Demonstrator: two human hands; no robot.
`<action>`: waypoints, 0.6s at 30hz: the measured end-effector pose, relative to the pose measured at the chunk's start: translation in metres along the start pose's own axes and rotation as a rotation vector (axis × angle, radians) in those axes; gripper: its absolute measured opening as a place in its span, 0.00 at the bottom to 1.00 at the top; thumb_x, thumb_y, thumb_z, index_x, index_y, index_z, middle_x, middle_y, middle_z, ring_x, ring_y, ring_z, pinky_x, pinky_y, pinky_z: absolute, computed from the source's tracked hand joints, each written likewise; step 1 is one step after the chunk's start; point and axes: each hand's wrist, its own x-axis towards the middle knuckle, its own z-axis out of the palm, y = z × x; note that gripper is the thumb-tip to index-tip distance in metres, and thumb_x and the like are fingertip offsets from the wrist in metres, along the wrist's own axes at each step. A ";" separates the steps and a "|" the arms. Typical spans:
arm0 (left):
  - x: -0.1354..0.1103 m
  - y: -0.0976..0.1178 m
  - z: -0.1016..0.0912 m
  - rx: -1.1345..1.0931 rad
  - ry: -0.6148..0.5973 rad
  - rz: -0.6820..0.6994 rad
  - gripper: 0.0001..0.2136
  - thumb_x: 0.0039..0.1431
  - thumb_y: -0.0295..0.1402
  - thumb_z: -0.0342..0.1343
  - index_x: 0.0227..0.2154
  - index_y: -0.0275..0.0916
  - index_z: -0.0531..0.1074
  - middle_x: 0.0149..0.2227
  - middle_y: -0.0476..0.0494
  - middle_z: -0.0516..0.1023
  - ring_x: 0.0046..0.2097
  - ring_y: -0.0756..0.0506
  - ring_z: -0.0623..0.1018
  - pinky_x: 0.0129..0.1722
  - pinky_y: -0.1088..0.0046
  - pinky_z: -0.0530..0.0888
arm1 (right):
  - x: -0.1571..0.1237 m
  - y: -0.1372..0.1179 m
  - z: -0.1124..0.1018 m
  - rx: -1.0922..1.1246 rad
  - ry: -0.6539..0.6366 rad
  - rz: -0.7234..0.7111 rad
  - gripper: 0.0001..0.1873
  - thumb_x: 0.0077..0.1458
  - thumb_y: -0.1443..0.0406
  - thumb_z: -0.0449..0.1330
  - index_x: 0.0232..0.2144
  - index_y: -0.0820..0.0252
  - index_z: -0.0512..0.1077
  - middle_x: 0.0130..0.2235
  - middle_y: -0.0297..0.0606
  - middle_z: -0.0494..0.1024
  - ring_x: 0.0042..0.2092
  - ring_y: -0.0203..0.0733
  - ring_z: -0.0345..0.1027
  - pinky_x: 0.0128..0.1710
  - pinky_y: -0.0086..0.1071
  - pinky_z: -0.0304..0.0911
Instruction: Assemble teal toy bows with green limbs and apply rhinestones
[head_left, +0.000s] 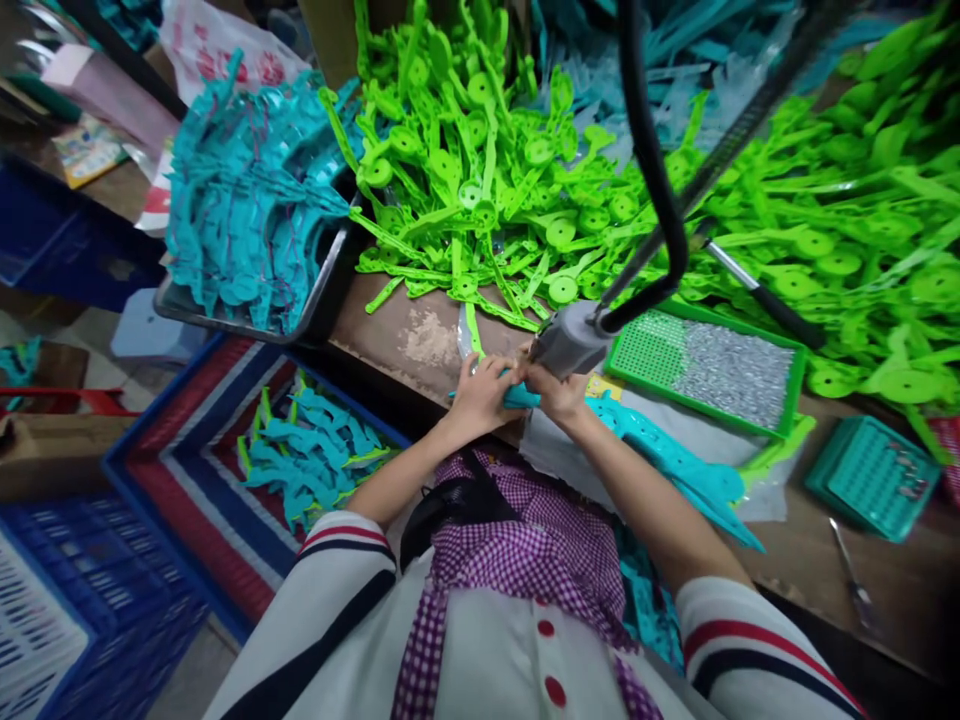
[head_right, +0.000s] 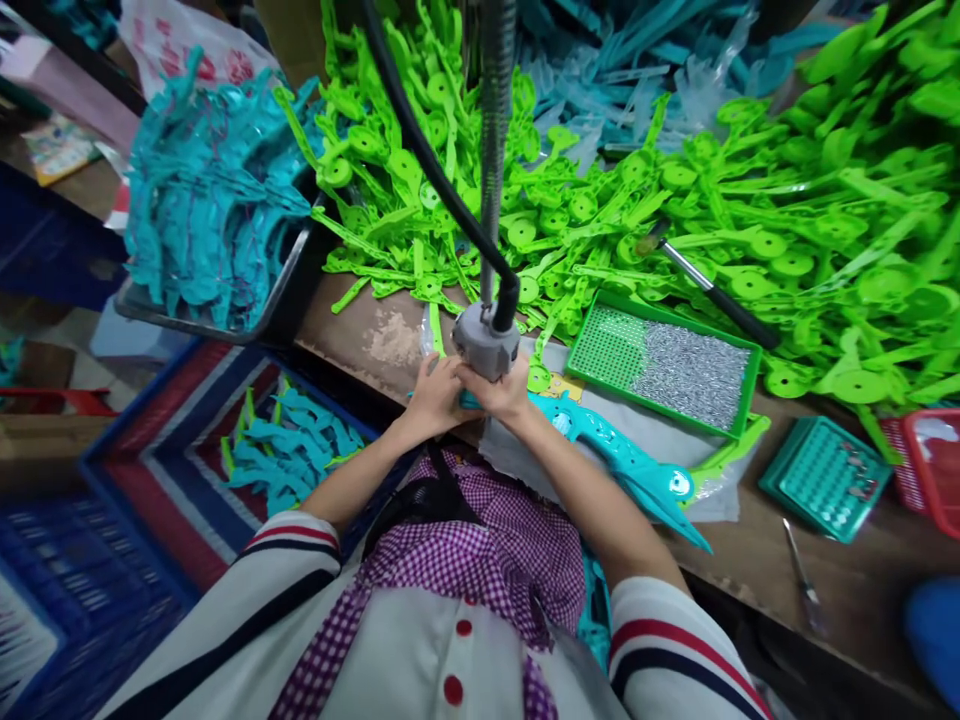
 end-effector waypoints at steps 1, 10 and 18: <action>0.000 0.000 -0.001 -0.002 -0.004 0.000 0.28 0.54 0.48 0.68 0.56 0.44 0.72 0.57 0.40 0.75 0.61 0.35 0.70 0.68 0.46 0.53 | 0.000 -0.005 0.003 0.004 0.055 -0.014 0.16 0.47 0.50 0.67 0.24 0.54 0.70 0.21 0.30 0.68 0.25 0.39 0.67 0.24 0.36 0.68; 0.012 0.027 -0.009 0.156 -0.153 -0.003 0.34 0.55 0.52 0.67 0.62 0.45 0.69 0.62 0.32 0.70 0.66 0.28 0.64 0.67 0.39 0.53 | 0.037 -0.072 0.038 0.082 0.398 -0.123 0.26 0.56 0.39 0.57 0.32 0.53 0.73 0.20 0.28 0.66 0.21 0.37 0.66 0.21 0.34 0.63; 0.049 0.030 -0.013 0.068 -0.303 0.237 0.18 0.61 0.43 0.64 0.51 0.42 0.76 0.48 0.41 0.79 0.52 0.37 0.75 0.53 0.58 0.67 | 0.089 -0.020 -0.103 -0.174 0.422 -0.241 0.24 0.52 0.40 0.63 0.31 0.53 0.71 0.23 0.31 0.67 0.31 0.47 0.76 0.26 0.39 0.67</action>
